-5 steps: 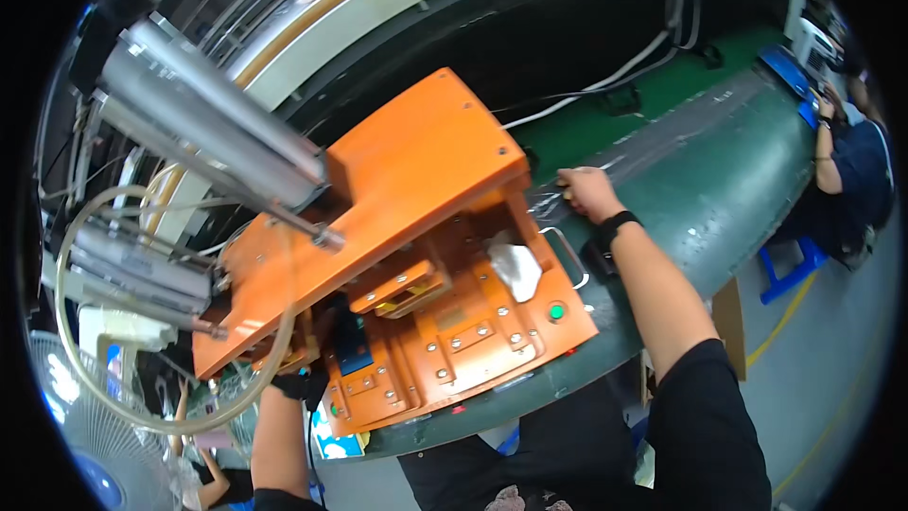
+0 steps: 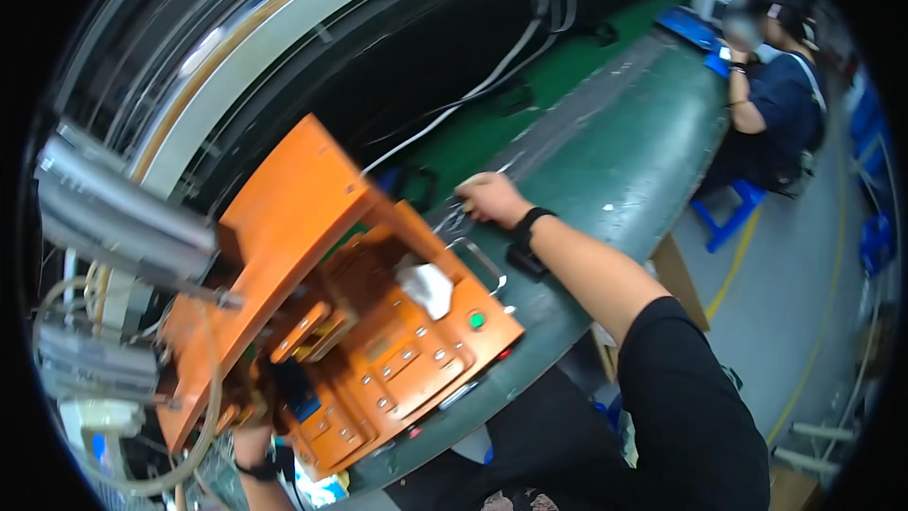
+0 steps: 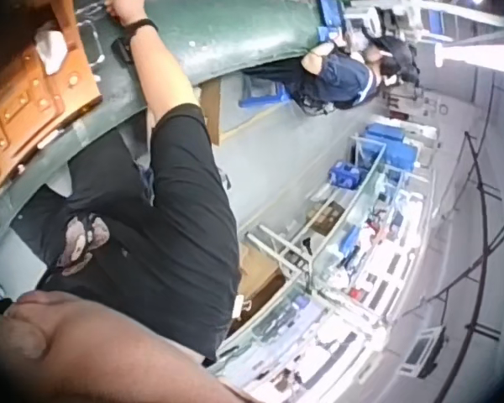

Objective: Operating a pneumatic press to assemble or shape small plastic components in a factory setting.

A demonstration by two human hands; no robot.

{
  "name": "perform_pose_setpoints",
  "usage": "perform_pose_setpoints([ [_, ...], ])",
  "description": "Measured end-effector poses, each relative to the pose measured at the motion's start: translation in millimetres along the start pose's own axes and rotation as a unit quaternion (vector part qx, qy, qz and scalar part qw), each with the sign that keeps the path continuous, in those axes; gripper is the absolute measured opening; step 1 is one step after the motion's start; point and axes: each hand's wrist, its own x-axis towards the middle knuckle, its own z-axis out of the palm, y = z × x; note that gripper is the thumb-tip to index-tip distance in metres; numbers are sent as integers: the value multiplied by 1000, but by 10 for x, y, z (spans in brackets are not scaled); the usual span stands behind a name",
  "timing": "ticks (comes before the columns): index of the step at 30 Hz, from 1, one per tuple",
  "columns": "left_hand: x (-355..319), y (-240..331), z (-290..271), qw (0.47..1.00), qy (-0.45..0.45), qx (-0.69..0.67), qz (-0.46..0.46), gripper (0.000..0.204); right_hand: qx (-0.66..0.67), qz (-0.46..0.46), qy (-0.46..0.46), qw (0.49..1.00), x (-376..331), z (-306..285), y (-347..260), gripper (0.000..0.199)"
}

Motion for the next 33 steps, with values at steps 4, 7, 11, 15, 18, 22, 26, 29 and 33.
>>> perform_pose_setpoints([
  [4,-639,847,76,993,78,-40,-74,19,-79,-89,-8,993,150,-456,-189,25],
  [7,-901,1169,320,974,194,-113,33,19,-300,-198,170,918,649,-973,-259,42],
  [11,-974,1186,476,978,152,-108,95,24,-612,-68,292,732,668,-900,-643,70],
  [15,-904,1086,770,961,256,-86,69,21,-600,41,260,755,805,-942,-703,58],
  [18,-908,1030,810,956,269,-90,71,24,-608,30,232,758,811,-915,-750,60],
  [22,-926,889,849,951,287,-71,85,27,-609,0,221,762,831,-822,-758,57],
  [26,-969,832,882,943,316,-78,77,29,-589,-9,233,774,831,-717,-720,55],
  [29,-986,773,975,931,349,-92,48,29,-588,-73,288,752,888,-740,-659,39],
  [33,-977,746,976,925,368,-62,69,28,-559,-164,313,750,900,-866,-607,24],
])
